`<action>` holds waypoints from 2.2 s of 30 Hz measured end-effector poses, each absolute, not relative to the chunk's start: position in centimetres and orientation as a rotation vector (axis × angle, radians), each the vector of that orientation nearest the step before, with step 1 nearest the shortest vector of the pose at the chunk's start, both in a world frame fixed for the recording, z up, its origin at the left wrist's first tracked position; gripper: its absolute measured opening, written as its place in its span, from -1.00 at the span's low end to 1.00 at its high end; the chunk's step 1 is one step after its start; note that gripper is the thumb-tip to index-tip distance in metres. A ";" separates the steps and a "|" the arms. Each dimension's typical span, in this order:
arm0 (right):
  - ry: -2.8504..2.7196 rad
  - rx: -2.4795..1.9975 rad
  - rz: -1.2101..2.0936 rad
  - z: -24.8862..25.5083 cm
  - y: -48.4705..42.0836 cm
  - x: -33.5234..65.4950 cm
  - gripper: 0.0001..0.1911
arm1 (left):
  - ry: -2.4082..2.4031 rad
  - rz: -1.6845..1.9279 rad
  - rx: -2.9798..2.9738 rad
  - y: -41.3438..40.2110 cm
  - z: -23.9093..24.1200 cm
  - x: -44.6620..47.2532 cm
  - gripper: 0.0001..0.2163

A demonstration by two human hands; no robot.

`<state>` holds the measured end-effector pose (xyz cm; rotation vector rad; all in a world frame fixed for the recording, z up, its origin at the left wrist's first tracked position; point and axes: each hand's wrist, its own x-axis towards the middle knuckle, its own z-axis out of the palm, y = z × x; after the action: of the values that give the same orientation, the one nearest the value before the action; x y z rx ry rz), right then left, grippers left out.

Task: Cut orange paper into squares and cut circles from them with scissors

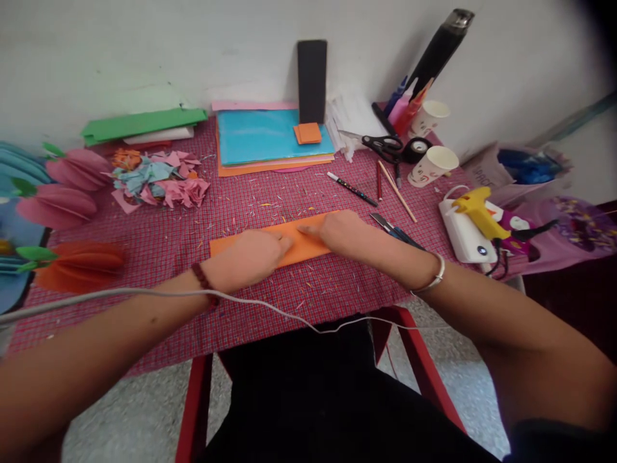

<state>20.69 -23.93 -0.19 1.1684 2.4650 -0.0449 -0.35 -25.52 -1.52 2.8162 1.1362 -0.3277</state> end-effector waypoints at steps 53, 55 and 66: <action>2.491 2.005 0.063 -7.7 -26.1 26.6 -0.48 | 1.201 0.944 1.364 -30.2 -8.0 -1.6 -0.82; 2.508 1.976 0.098 -7.3 -26.3 27.6 -0.48 | 1.194 0.932 1.394 -30.1 -8.0 -1.6 -0.80; 2.953 1.206 -0.163 -4.3 -29.7 24.0 -0.45 | 1.275 0.630 1.910 -29.6 -5.1 -0.6 -0.75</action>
<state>24.03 -29.75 -4.30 1.2064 2.9531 -0.1627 -0.61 -29.57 -5.10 1.9096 1.2752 0.6296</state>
